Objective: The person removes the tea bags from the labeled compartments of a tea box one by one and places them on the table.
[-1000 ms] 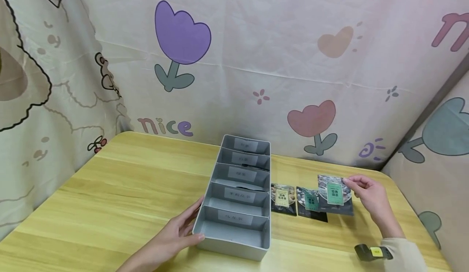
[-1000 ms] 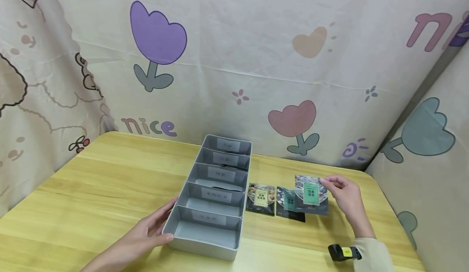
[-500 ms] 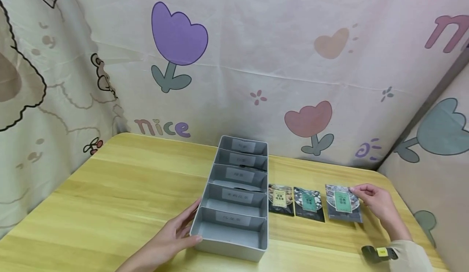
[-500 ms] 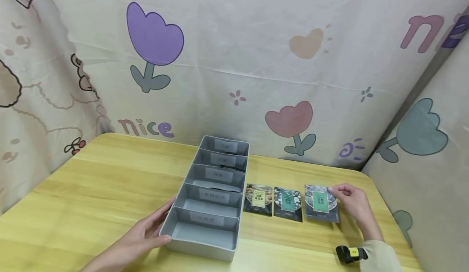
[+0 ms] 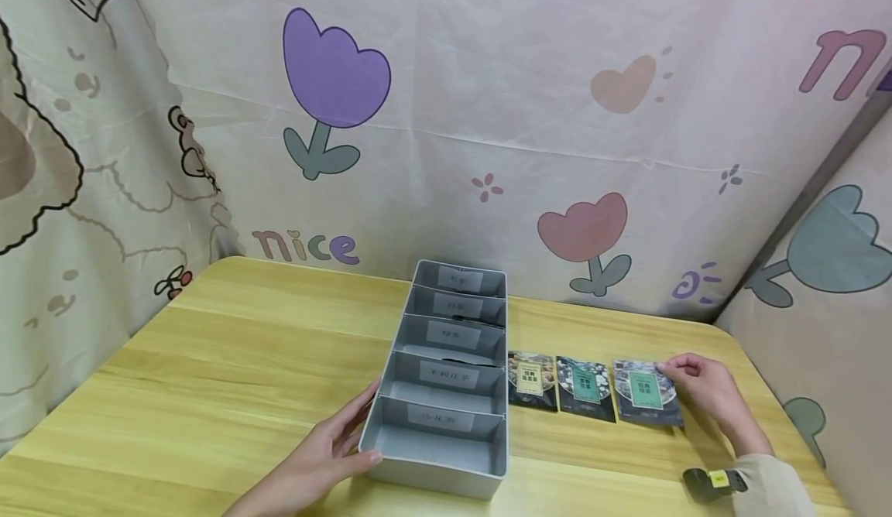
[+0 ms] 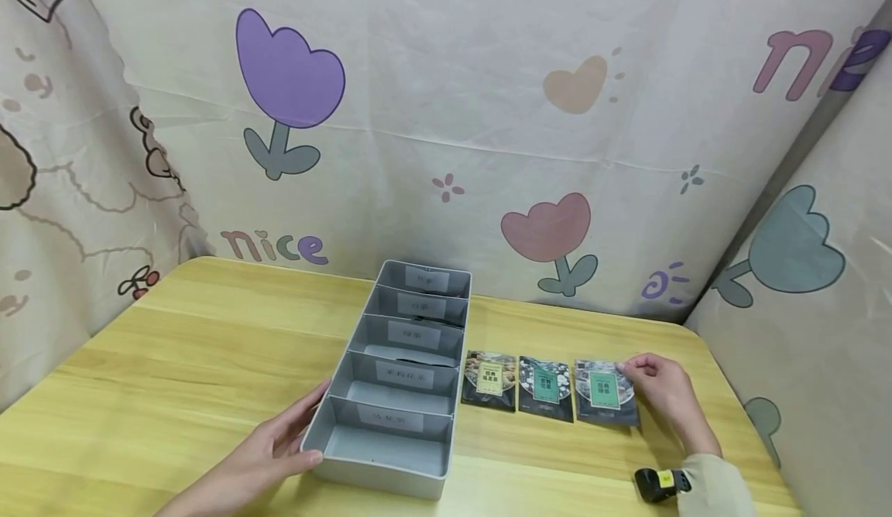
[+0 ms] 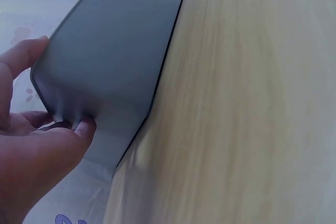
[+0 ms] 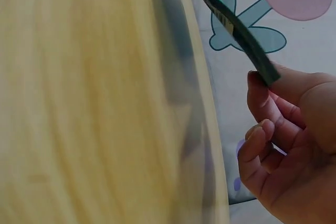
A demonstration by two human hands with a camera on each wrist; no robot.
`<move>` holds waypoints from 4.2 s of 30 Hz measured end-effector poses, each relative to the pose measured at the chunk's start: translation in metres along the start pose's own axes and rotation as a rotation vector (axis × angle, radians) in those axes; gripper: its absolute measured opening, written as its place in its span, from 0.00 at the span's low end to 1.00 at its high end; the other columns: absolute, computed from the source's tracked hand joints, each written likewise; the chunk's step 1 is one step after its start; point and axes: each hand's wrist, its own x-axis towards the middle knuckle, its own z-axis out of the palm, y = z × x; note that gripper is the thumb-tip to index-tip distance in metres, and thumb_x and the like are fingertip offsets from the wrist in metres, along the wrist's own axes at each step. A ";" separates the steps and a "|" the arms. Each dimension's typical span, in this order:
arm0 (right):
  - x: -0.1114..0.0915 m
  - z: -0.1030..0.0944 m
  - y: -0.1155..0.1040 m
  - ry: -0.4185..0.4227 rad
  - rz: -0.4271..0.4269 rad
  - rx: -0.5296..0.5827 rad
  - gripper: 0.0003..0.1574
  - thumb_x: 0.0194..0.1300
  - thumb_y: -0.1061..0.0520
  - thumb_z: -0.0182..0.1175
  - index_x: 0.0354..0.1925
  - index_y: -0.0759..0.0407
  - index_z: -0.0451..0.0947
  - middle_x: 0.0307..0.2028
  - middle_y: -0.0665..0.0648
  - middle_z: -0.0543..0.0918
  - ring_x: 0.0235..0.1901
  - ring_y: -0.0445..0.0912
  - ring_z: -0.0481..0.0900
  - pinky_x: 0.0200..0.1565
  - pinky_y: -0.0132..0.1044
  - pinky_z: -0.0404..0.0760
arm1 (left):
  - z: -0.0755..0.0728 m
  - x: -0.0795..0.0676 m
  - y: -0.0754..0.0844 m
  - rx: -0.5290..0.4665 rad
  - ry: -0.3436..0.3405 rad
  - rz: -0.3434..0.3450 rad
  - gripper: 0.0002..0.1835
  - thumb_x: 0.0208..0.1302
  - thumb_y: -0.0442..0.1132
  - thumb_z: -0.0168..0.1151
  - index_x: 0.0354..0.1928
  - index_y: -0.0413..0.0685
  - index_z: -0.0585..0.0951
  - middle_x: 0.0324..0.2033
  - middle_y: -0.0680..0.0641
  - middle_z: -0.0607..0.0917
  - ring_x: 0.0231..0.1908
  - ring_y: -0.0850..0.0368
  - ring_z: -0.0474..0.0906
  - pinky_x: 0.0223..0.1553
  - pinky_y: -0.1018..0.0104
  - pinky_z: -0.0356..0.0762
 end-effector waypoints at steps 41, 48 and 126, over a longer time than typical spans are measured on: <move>0.000 0.004 -0.011 0.037 -0.102 -0.079 0.28 0.69 0.50 0.59 0.53 0.75 0.76 0.43 0.71 0.82 0.42 0.59 0.77 0.37 0.42 0.77 | 0.000 -0.002 0.001 0.021 0.020 -0.005 0.43 0.67 0.31 0.57 0.75 0.37 0.43 0.72 0.28 0.44 0.69 0.59 0.54 0.60 0.83 0.53; -0.008 0.009 -0.039 0.064 -0.156 -0.029 0.26 0.70 0.49 0.57 0.53 0.70 0.78 0.45 0.69 0.82 0.45 0.59 0.75 0.38 0.50 0.78 | 0.001 -0.002 0.004 0.028 0.025 -0.042 0.43 0.67 0.32 0.58 0.76 0.40 0.43 0.72 0.31 0.44 0.69 0.34 0.42 0.60 0.84 0.53; -0.034 0.100 -0.194 -0.228 -0.735 0.154 0.09 0.58 0.67 0.66 0.38 0.59 0.89 0.26 0.45 0.80 0.22 0.36 0.70 0.21 0.28 0.72 | 0.004 -0.003 0.001 -0.006 0.033 -0.052 0.45 0.66 0.33 0.60 0.76 0.40 0.43 0.73 0.32 0.43 0.70 0.46 0.44 0.60 0.84 0.55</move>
